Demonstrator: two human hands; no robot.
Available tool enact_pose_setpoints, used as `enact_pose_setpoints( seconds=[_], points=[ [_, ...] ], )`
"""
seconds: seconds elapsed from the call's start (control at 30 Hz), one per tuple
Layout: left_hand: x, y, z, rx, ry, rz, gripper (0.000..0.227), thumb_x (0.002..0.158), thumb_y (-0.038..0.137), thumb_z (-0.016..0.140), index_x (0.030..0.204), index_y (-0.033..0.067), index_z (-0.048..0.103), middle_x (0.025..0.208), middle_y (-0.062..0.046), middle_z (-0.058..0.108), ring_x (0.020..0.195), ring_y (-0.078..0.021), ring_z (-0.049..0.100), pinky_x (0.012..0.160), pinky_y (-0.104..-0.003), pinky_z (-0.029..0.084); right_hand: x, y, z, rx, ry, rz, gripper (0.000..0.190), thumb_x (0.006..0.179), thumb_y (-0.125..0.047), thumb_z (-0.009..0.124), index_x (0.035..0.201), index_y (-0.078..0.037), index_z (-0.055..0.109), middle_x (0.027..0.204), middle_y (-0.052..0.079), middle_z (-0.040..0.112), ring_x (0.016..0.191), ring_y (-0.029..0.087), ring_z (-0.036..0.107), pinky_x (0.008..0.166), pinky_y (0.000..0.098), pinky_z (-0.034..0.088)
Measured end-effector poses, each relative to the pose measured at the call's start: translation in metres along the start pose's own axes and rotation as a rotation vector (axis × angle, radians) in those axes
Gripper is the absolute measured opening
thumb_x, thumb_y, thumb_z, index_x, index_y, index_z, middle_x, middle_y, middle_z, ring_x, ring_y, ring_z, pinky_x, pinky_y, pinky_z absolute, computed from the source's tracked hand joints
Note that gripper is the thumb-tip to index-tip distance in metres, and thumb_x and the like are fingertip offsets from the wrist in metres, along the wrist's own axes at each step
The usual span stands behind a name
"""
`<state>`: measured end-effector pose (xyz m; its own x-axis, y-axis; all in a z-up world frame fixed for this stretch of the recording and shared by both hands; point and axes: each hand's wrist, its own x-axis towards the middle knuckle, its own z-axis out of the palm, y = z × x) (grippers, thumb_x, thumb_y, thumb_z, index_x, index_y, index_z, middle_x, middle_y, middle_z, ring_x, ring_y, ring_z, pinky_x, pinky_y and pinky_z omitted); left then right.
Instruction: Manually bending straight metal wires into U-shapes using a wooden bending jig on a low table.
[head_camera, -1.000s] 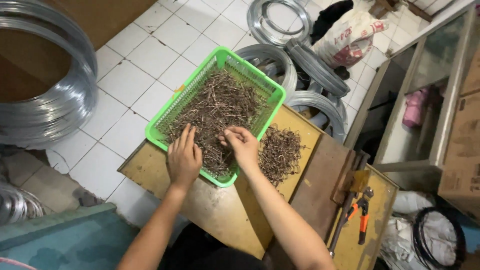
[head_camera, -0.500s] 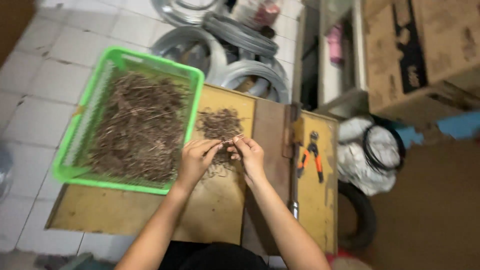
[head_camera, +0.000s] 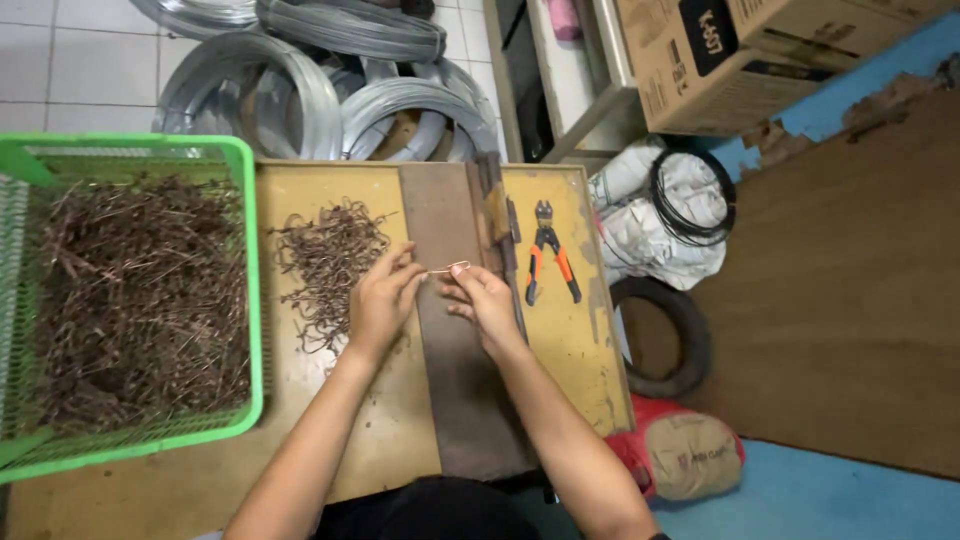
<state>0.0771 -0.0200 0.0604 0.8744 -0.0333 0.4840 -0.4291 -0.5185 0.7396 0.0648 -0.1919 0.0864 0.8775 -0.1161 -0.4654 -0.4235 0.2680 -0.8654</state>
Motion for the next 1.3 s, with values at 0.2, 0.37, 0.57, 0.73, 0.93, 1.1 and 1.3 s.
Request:
enact_pose_setpoints(
  seconds=[0.2, 0.37, 0.57, 0.73, 0.93, 1.1, 1.3],
  points=[
    [0.021, -0.012, 0.01, -0.011, -0.031, -0.012, 0.006, 0.089, 0.013, 0.078, 0.094, 0.0097, 0.079, 0.136, -0.015, 0.065, 0.118, -0.0446, 0.063, 0.099, -0.055, 0.049, -0.006, -0.003, -0.083, -0.942, 0.38, -0.486, 0.038, 0.081, -0.035, 0.086, 0.115, -0.022, 0.077, 0.105, 0.007, 0.074, 0.096, 0.025, 0.072, 0.079, 0.0349, 0.059],
    [0.033, -0.034, 0.036, 0.052, -0.034, -0.009, 0.007, 0.09, 0.02, 0.078, 0.096, 0.0159, 0.08, 0.142, -0.012, 0.061, 0.129, -0.0407, 0.056, 0.11, -0.055, 0.039, -0.007, 0.032, -0.132, -1.294, 0.321, -0.377, 0.052, 0.075, -0.058, 0.084, 0.105, -0.016, 0.076, 0.126, 0.011, 0.067, 0.118, 0.035, 0.064, 0.109, 0.0503, 0.041],
    [0.042, -0.045, 0.062, 0.073, -0.073, -0.02, 0.007, 0.089, 0.025, 0.079, 0.095, 0.0213, 0.079, 0.142, -0.008, 0.061, 0.136, -0.0345, 0.052, 0.115, -0.056, 0.032, -0.027, 0.018, -0.118, -1.357, 0.272, -0.119, 0.036, 0.079, -0.047, 0.078, 0.092, -0.013, 0.079, 0.13, 0.003, 0.066, 0.125, 0.033, 0.059, 0.109, 0.0549, 0.041],
    [0.041, -0.055, 0.081, 0.03, -0.089, -0.028, 0.006, 0.088, 0.026, 0.08, 0.094, 0.0231, 0.079, 0.142, -0.008, 0.061, 0.137, -0.0352, 0.052, 0.114, -0.058, 0.032, -0.038, 0.008, -0.117, -1.392, 0.262, -0.222, 0.032, 0.078, -0.039, 0.08, 0.089, -0.009, 0.078, 0.136, 0.008, 0.062, 0.137, 0.037, 0.049, 0.118, 0.0627, 0.024],
    [0.045, -0.053, 0.089, -0.011, -0.061, -0.033, 0.006, 0.087, 0.022, 0.082, 0.092, 0.02, 0.079, 0.142, -0.01, 0.061, 0.134, -0.0374, 0.053, 0.112, -0.055, 0.037, -0.047, -0.017, -0.119, -1.38, 0.212, -0.203, 0.032, 0.076, -0.04, 0.079, 0.083, -0.008, 0.078, 0.139, 0.007, 0.06, 0.146, 0.038, 0.037, 0.121, 0.0632, 0.019],
    [0.048, -0.049, 0.094, -0.034, -0.045, -0.002, 0.005, 0.087, 0.02, 0.082, 0.091, 0.0185, 0.079, 0.137, -0.013, 0.063, 0.132, -0.0394, 0.055, 0.111, -0.053, 0.039, -0.064, -0.065, -0.104, -1.271, 0.152, -0.225, 0.033, 0.079, -0.038, 0.079, 0.072, -0.006, 0.074, 0.133, 0.008, 0.066, 0.142, 0.04, 0.045, 0.12, 0.0599, 0.026],
    [0.05, -0.046, 0.11, -0.052, 0.026, -0.01, 0.006, 0.087, 0.02, 0.083, 0.09, 0.0176, 0.079, 0.136, -0.011, 0.065, 0.132, -0.0376, 0.056, 0.111, -0.051, 0.039, -0.07, -0.086, -0.099, -1.206, 0.145, -0.327, 0.032, 0.073, -0.035, 0.084, 0.061, -0.008, 0.072, 0.122, 0.008, 0.072, 0.135, 0.042, 0.052, 0.116, 0.0571, 0.033]
  ],
)
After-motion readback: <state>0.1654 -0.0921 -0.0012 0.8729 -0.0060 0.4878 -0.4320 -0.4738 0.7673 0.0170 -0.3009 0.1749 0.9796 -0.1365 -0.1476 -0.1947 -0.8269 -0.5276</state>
